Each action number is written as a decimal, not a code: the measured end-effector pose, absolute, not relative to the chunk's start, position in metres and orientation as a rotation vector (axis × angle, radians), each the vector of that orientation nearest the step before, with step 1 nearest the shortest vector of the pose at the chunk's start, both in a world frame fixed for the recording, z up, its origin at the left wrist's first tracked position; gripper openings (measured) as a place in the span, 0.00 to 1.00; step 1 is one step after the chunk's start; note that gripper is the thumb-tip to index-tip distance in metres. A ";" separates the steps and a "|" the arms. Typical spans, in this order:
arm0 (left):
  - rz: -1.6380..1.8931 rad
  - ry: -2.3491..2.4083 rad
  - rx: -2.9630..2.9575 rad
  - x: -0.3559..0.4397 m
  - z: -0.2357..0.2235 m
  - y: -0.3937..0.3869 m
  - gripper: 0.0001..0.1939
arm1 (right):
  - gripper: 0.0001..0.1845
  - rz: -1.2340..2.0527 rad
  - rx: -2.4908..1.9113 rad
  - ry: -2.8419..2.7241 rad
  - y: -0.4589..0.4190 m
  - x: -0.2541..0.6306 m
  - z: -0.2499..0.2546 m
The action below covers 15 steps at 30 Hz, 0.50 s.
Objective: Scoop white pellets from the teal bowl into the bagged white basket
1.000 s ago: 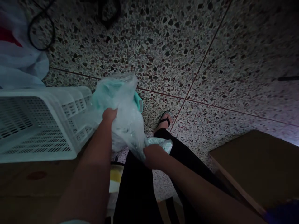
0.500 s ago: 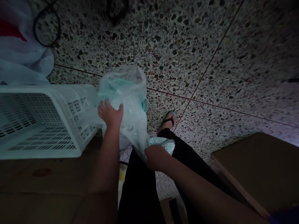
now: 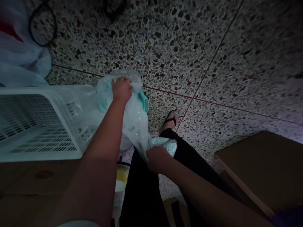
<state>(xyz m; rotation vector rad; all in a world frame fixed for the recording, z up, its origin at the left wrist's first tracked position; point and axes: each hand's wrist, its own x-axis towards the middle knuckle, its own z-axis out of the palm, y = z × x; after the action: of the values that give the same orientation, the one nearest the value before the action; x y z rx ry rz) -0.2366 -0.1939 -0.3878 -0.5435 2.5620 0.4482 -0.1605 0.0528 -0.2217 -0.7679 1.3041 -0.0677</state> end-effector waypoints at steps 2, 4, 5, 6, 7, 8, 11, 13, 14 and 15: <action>0.534 2.607 -0.654 -0.225 -0.370 -0.202 0.18 | 0.17 -0.078 -0.770 1.314 0.052 -0.160 -0.222; 0.566 2.670 -0.844 -0.206 -0.346 -0.212 0.19 | 0.16 -0.092 -0.772 1.315 0.051 -0.161 -0.221; 0.538 2.693 -0.979 -0.194 -0.333 -0.218 0.21 | 0.16 -0.099 -0.774 1.313 0.051 -0.162 -0.221; 0.495 2.695 -1.137 -0.180 -0.322 -0.225 0.22 | 0.15 -0.105 -0.775 1.310 0.051 -0.162 -0.221; 0.438 2.674 -1.298 -0.167 -0.313 -0.231 0.23 | 0.15 -0.109 -0.775 1.308 0.051 -0.163 -0.221; 0.368 2.621 -1.399 -0.153 -0.306 -0.236 0.25 | 0.15 -0.110 -0.773 1.307 0.051 -0.164 -0.221; 0.057 2.539 -1.493 -0.125 -0.307 -0.240 0.27 | 0.15 -0.093 -0.764 1.302 0.050 -0.166 -0.220; -0.019 2.413 -1.538 -0.117 -0.324 -0.232 0.29 | 0.15 -0.078 -0.763 1.293 0.047 -0.167 -0.219; 0.017 2.316 -1.533 -0.117 -0.335 -0.227 0.31 | 0.15 -0.071 -0.765 1.289 0.045 -0.168 -0.218; 0.078 2.220 -1.499 -0.117 -0.346 -0.220 0.33 | 0.15 -0.067 -0.771 1.286 0.043 -0.168 -0.218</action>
<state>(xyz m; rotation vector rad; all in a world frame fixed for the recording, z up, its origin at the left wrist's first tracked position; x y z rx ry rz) -0.1171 -0.2198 -0.3457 -1.4994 2.2200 0.0777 -0.1681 0.0432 -0.2177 -0.7707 1.2856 -0.0674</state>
